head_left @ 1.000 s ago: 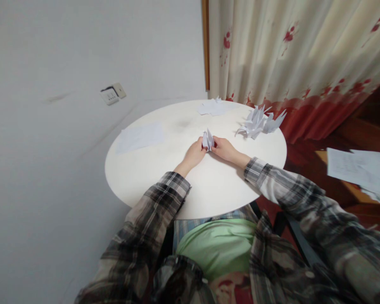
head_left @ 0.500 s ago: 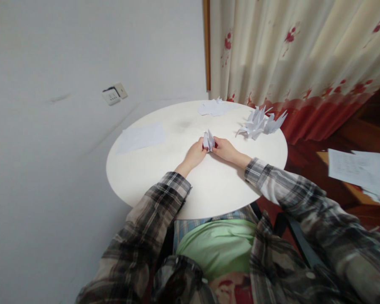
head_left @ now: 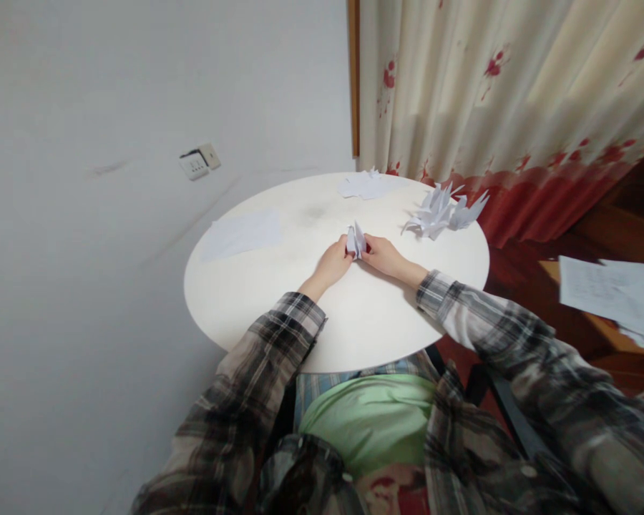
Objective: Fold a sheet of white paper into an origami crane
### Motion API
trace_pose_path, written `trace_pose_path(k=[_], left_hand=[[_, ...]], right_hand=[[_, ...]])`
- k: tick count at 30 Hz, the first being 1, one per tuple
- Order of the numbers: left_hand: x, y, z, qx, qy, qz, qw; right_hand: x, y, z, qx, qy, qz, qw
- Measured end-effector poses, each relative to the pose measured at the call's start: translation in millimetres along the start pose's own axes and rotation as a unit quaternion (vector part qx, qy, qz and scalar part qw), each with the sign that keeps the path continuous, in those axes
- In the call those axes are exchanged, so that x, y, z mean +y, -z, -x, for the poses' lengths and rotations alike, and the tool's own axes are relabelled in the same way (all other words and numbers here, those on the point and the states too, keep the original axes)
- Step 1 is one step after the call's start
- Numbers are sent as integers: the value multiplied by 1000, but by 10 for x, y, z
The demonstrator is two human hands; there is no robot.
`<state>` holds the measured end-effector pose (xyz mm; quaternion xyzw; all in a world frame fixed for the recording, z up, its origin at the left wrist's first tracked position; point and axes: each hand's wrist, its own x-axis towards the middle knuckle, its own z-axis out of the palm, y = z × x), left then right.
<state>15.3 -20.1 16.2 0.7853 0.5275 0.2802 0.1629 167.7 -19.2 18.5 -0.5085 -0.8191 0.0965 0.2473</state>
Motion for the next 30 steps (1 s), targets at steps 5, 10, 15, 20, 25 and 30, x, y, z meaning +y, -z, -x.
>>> trace_pose_path(k=[5,10,15,20,25,30], left_hand=[[6,5,7,2,4,-3,1000],[-19,-5,2,3,-2,-7,1000],[-42,-16,-13,1,-3,-5,1000],[-59,-23,-17,1,-3,-6,1000],[-55,-21,-14,-1,-3,0,1000],[-26,-11,-10,0,2,1,1000]], right_hand=[[9,-8,-1,0,2,-2,1000],[8,-5,3,1,-1,-1,1000],[15,-4,-2,-1,-2,0,1000],[22,-3,-10,-6,-5,8,1000],[17,3,-5,-2,1,6,1000],[17,1,-3,-3,1,6,1000]])
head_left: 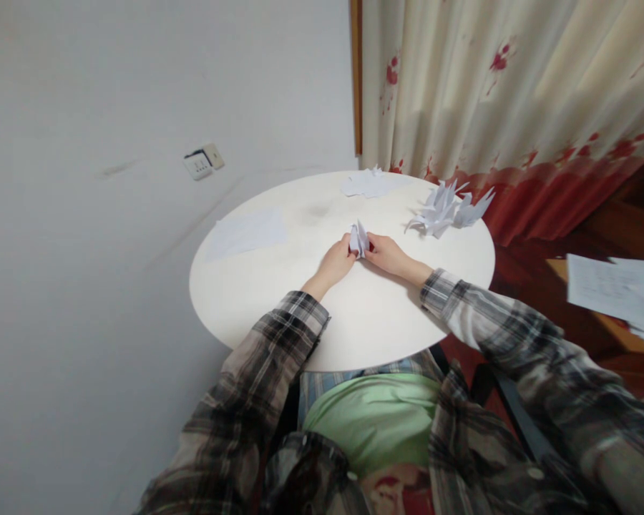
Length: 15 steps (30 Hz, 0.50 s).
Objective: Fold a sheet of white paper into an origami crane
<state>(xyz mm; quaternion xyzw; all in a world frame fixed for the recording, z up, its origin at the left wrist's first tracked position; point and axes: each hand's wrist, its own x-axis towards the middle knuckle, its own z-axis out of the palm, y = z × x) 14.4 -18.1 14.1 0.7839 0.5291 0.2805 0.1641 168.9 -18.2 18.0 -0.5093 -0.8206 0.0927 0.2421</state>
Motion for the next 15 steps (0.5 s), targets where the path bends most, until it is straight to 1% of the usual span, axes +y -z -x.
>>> trace_pose_path(k=[15], left_hand=[[3,8,8,-1,-6,0,1000]], right_hand=[[6,-7,-7,3,-3,4,1000]])
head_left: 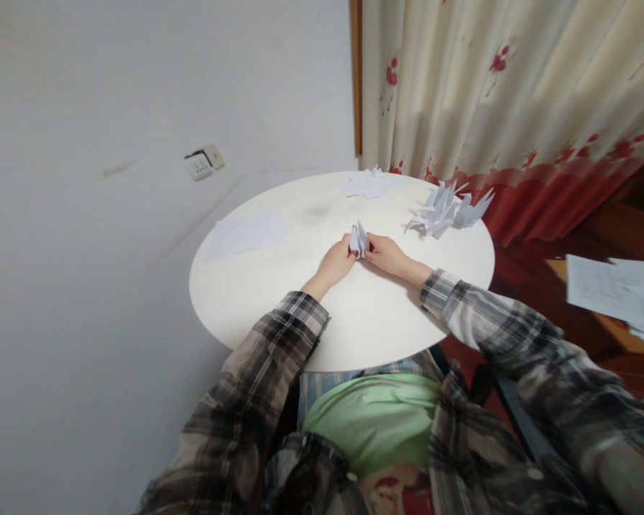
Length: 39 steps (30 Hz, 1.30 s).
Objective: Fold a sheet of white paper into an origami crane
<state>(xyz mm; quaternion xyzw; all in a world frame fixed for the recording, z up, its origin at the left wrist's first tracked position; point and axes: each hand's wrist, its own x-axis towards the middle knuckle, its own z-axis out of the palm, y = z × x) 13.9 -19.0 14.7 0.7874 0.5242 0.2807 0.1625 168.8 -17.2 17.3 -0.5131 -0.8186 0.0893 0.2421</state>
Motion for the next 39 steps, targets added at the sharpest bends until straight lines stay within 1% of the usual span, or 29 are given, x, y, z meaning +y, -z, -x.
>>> trace_pose_path(k=[10,15,24,39], left_hand=[[-42,-23,-16,2,-3,8,1000],[-30,-18,-17,2,-8,1,1000],[-5,-3,-8,1,2,-8,1000],[-32,-18,-17,2,0,-3,1000]], right_hand=[[8,-8,-2,4,5,-4,1000],[10,-6,-5,-1,6,0,1000],[0,12,3,-3,6,-6,1000],[30,-15,-4,2,14,-23,1000]])
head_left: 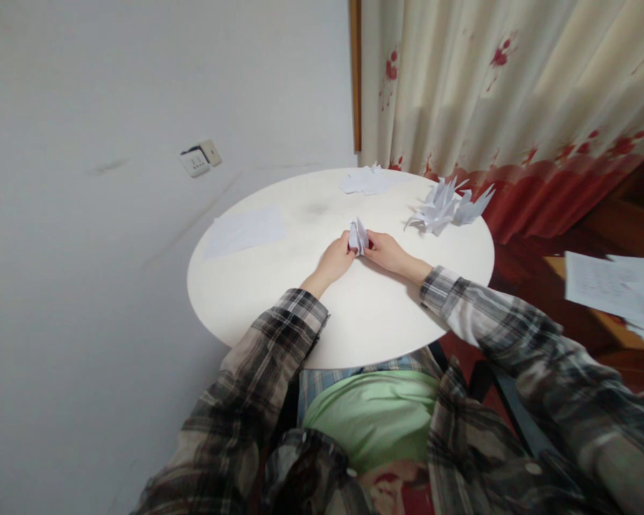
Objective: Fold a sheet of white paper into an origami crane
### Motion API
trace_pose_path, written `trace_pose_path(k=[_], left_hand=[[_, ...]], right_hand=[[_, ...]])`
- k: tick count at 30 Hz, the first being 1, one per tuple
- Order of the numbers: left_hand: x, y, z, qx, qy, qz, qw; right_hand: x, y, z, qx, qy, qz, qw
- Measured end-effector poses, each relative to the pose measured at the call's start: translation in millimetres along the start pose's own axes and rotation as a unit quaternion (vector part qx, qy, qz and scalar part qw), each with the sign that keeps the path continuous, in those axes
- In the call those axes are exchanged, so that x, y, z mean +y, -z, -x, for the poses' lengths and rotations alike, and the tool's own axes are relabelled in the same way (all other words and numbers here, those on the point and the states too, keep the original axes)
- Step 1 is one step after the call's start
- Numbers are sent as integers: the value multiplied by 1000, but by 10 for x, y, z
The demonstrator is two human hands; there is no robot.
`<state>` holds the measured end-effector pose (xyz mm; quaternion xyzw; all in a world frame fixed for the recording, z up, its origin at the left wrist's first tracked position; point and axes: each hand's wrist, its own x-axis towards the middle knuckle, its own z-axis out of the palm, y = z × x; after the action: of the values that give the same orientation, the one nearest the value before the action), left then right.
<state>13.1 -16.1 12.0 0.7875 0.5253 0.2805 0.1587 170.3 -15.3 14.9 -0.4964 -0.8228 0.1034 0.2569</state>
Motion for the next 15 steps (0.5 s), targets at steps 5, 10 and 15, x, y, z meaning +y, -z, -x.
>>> trace_pose_path(k=[5,10,15], left_hand=[[1,0,0,-2,-4,-3,1000],[19,12,6,-3,0,1,1000],[20,11,6,-3,0,8,1000]], right_hand=[[-17,7,5,-1,-4,-5,1000],[-35,20,10,-4,-8,4,1000],[-36,24,10,-5,-8,8,1000]])
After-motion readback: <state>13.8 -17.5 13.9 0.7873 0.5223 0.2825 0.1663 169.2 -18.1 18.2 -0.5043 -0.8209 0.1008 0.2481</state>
